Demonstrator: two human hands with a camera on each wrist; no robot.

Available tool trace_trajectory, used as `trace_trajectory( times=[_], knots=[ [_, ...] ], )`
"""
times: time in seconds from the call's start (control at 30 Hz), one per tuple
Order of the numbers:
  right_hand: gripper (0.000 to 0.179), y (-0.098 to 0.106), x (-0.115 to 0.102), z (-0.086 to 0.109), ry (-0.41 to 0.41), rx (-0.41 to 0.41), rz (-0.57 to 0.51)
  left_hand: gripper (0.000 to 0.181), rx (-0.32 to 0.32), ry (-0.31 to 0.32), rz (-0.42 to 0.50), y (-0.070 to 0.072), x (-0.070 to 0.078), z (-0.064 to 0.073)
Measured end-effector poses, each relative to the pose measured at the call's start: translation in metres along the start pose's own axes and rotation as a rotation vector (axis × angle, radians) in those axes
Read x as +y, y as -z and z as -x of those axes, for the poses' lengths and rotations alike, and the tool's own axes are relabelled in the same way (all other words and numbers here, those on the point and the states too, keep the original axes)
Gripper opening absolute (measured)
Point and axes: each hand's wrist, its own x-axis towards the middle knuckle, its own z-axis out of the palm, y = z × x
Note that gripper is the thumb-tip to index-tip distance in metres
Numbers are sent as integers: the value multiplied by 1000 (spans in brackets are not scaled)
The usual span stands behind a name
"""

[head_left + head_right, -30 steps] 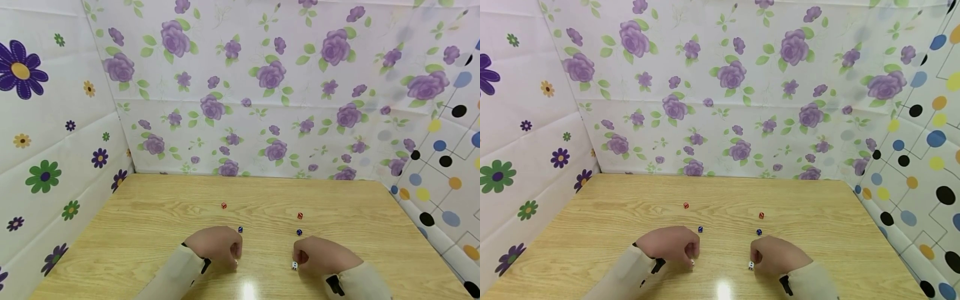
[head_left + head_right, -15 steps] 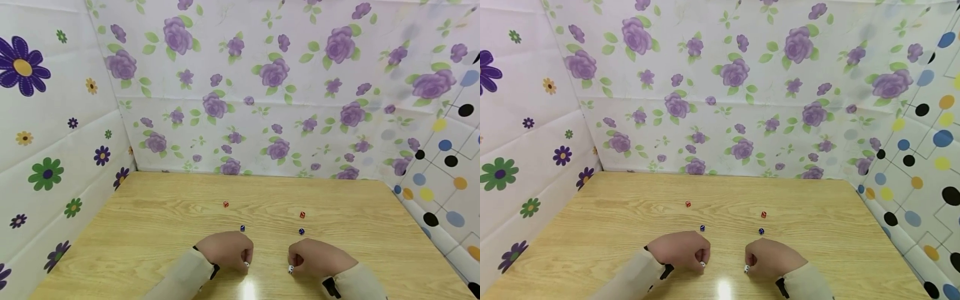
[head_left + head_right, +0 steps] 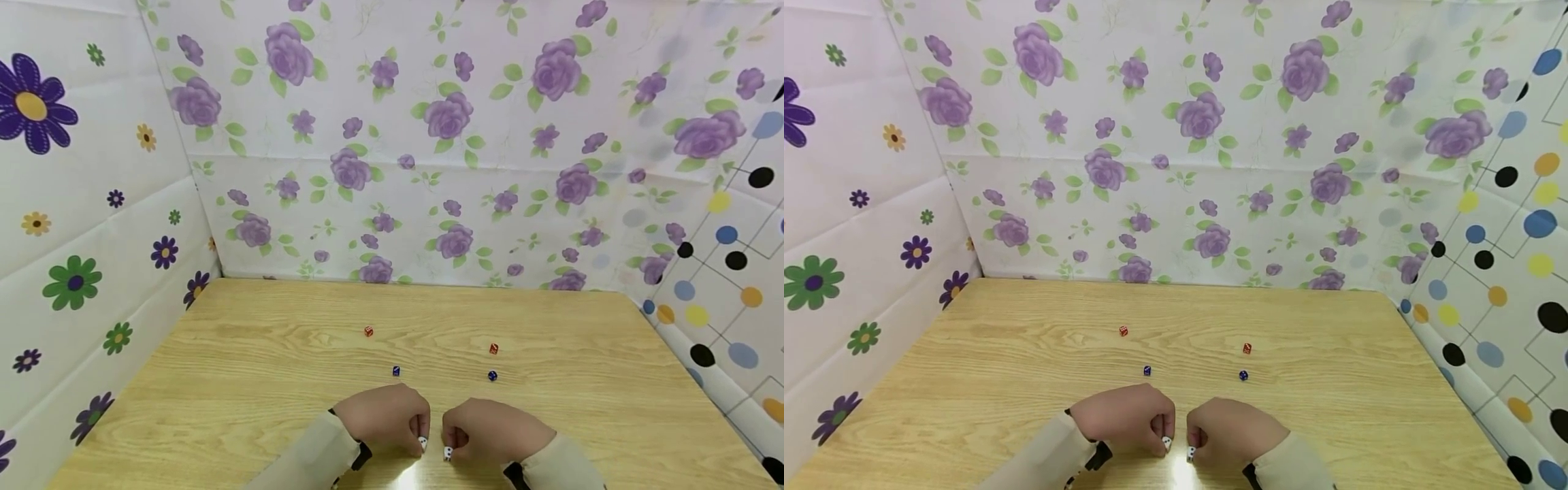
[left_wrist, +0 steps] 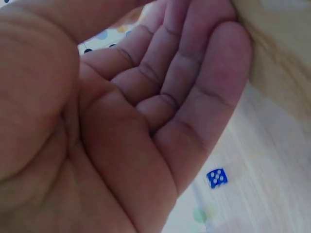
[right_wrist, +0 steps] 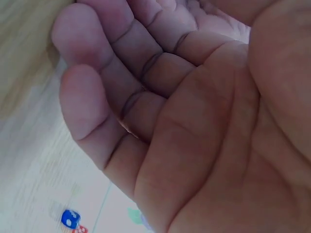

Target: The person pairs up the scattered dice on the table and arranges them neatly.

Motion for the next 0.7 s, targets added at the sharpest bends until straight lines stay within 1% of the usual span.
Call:
trace_trajectory(
  times=[0.07, 0.17, 0.27, 0.43, 0.57, 0.7],
  knots=[
    [14, -2, -2, -2, 16, -2, 19, 17, -6, -5, 23, -1, 1, 0],
    [13, -4, -4, -4, 24, -8, 17, 16, -19, -21, 55, -2, 3, 0],
    [14, -5, -5, -6, 31, -4, 13, 16, -19, -30, 48, -3, 5, -1],
    [16, -7, -6, -7, 57, 10, -8, 17, -7, -26, 54, -5, 7, -2],
    [15, -7, -6, -7, 38, 6, -26, 16, -4, -41, 26, -7, 6, -3],
    [14, -7, -7, -7, 7, -3, -32, 16, 0, -40, 26, -8, 8, -1]
  ],
)
